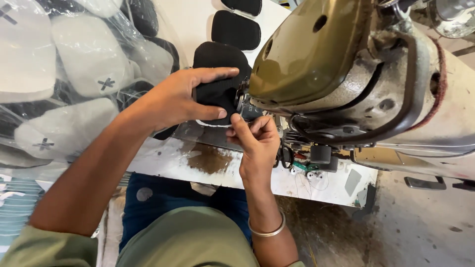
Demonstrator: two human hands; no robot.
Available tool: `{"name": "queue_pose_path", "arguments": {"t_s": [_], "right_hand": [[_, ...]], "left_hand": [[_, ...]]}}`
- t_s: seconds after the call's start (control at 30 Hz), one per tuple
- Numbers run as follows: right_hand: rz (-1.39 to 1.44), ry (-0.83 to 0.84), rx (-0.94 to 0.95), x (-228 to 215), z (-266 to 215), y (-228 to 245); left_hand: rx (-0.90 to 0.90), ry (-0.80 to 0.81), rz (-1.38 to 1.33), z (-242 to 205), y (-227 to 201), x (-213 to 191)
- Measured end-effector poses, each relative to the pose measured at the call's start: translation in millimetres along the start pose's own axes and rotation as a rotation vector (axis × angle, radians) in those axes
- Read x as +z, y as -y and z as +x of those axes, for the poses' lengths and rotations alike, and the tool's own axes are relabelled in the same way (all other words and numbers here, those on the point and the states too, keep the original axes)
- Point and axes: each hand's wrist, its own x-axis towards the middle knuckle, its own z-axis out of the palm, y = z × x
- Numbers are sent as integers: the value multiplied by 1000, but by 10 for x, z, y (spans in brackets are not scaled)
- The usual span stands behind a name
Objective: The person uses a sewing machine to stitch the edges of black shoe parts. They repeatedly pick up a shoe part, guide it under the needle, and sew along the perimeter before placing the finished piece on a pile.
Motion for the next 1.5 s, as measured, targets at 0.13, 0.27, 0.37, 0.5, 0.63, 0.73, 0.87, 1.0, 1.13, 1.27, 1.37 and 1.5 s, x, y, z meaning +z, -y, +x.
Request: {"name": "queue_pose_path", "arguments": {"t_s": [0.13, 0.27, 0.37, 0.5, 0.63, 0.73, 0.87, 1.0, 1.13, 1.27, 1.37, 1.5], "right_hand": [[-44, -14, -39, 45, 12, 26], [-25, -20, -17, 90, -21, 58], [36, 6, -1, 24, -67, -53], [92, 57, -51, -27, -33, -132], [76, -6, -72, 15, 22, -111], [69, 1, -95, -16, 39, -43], [8, -42, -52, 60, 30, 36], [-20, -11, -78, 45, 24, 18], [54, 75, -103, -33, -87, -96], [55, 63, -114, -78, -107, -98], [52, 57, -123, -101, -87, -97], [17, 68, -157, -155, -67, -138]], "left_hand": [[-30, -15, -93, 10, 36, 37], [167, -274, 27, -150, 159, 272], [188, -525, -4, -374, 411, 605], [192, -685, -266, -460, 698, 836], [255, -897, -292, -417, 567, 611], [378, -740, -331, -453, 573, 600], [287, -754, -193, -590, 609, 641], [157, -796, -62, -725, 726, 797], [127, -766, -155, -805, 804, 956], [143, -739, -11, -784, 821, 1047], [127, -725, 8, -717, 818, 1072], [157, -733, 65, -613, 824, 1088]]}}
